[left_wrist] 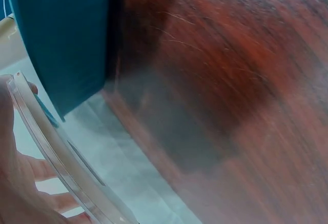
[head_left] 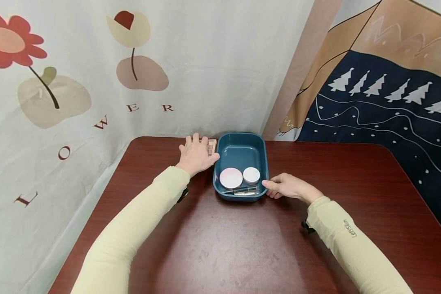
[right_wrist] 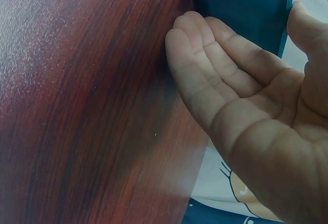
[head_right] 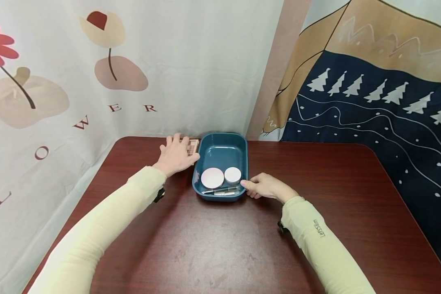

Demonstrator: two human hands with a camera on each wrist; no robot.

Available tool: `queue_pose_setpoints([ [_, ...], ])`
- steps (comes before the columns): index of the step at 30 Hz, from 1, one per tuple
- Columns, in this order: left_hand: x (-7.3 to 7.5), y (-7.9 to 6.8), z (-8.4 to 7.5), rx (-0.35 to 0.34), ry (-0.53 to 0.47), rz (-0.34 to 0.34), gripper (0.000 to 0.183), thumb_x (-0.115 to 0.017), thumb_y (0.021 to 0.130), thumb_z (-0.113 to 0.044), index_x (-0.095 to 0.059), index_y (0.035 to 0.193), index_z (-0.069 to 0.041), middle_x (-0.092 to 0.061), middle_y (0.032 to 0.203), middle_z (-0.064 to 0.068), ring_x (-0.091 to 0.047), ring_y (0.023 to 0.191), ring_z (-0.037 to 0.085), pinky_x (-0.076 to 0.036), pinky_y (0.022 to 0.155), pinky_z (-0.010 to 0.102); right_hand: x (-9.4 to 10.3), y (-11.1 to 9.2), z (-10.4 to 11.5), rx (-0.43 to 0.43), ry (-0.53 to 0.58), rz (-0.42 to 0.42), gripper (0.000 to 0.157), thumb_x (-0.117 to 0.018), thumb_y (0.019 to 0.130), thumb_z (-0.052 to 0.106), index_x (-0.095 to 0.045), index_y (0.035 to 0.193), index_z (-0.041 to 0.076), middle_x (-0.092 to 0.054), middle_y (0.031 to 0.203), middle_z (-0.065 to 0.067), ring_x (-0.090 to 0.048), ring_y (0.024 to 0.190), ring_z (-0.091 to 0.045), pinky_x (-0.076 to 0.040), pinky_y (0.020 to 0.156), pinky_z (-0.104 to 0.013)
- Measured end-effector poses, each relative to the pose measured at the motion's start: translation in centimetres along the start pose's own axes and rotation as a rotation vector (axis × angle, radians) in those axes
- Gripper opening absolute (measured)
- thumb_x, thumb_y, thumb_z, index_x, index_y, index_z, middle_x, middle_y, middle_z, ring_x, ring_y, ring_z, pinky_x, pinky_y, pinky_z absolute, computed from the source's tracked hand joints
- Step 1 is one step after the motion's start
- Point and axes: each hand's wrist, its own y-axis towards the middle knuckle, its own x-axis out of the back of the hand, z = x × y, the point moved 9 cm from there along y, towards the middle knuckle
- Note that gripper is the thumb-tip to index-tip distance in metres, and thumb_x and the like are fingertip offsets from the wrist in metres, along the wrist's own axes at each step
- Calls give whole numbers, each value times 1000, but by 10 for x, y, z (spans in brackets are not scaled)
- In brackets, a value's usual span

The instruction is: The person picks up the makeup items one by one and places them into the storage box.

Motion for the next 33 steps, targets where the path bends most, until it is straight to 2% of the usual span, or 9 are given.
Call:
queue_pose_setpoints([
  [16,11,0,-40,-59,13,-8,65,-57,88,-49,-52,138,-7,-44,130,19,-38,120,36,-40,92,61,1,2,-1,-1,-5,-2,46,-55,106,36,-71,115,-6,-73,97,-12,-69,89,-21,-59,86,-37],
  [33,8,8,-86,-120,26,8,67,-57,89,-54,-53,139,-9,-47,135,16,-42,120,37,-39,94,60,-1,1,-2,-17,-14,8,49,-55,105,40,-71,116,-5,-73,98,-13,-69,89,-22,-58,88,-39],
])
